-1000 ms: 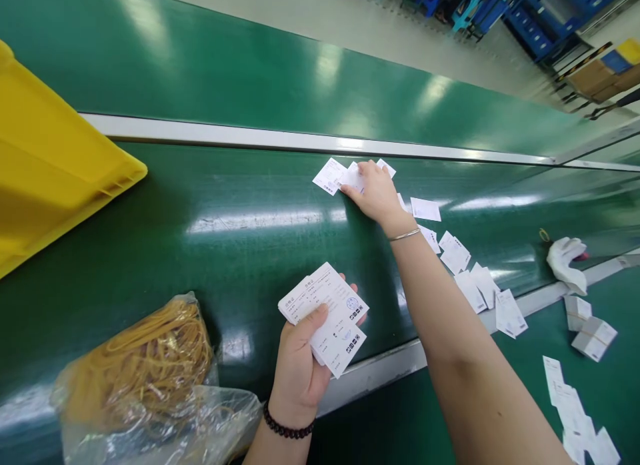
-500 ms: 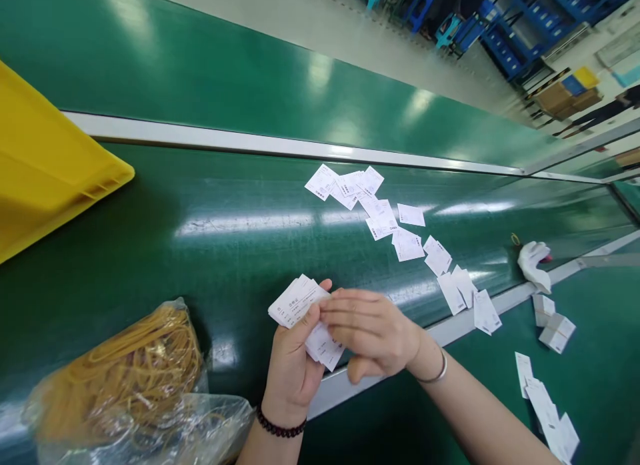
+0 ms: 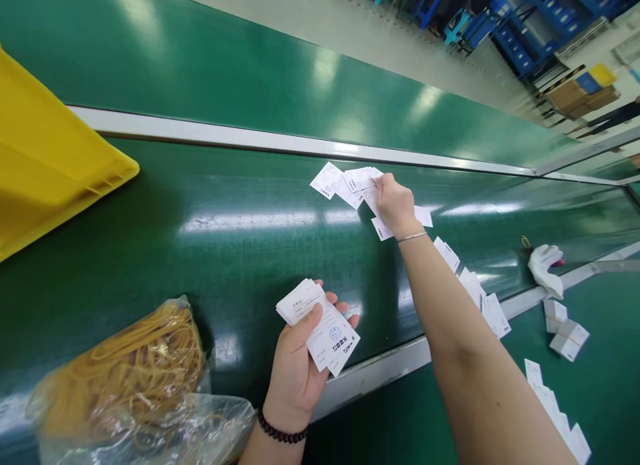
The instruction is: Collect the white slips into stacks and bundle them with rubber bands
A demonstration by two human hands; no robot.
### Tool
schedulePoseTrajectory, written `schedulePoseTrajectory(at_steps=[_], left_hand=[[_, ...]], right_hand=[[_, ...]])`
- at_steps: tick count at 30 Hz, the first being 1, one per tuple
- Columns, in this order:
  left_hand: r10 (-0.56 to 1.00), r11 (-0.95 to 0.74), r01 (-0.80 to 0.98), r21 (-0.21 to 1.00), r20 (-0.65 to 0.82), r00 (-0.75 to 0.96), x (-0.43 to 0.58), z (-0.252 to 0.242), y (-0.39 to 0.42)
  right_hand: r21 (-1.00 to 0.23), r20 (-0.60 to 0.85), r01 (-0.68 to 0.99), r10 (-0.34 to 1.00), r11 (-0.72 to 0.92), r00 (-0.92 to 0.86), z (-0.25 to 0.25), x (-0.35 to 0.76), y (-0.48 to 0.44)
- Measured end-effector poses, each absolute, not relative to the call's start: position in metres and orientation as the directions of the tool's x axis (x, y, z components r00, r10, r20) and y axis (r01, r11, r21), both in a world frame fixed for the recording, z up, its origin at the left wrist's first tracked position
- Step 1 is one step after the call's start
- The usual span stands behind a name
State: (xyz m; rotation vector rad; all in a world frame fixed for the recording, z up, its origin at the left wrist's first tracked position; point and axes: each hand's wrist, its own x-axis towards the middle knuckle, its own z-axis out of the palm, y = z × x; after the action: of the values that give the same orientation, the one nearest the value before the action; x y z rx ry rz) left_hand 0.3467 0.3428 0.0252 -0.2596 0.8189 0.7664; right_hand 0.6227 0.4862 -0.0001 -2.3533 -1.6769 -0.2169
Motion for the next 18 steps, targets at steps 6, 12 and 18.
schedulePoseTrajectory(at_steps=[6, 12, 18], left_hand=[[0.566, 0.728, -0.677, 0.109, -0.653, 0.503, 0.345, 0.019, 0.339], [0.551, 0.718, -0.677, 0.163, -0.728, 0.408, 0.344, 0.021, 0.343], [0.547, 0.708, -0.683, 0.181, -0.753, 0.367, 0.346, 0.023, 0.345]], right_hand=[[-0.144, 0.452, 0.823, 0.776, 0.550, -0.439, 0.029, 0.527, 0.363], [-0.145, 0.463, 0.751, 0.715, 0.645, -0.525, 0.041, 0.518, 0.333], [-0.280, 0.204, 0.898, 0.893, -0.339, 0.400, 0.017, 0.613, 0.444]])
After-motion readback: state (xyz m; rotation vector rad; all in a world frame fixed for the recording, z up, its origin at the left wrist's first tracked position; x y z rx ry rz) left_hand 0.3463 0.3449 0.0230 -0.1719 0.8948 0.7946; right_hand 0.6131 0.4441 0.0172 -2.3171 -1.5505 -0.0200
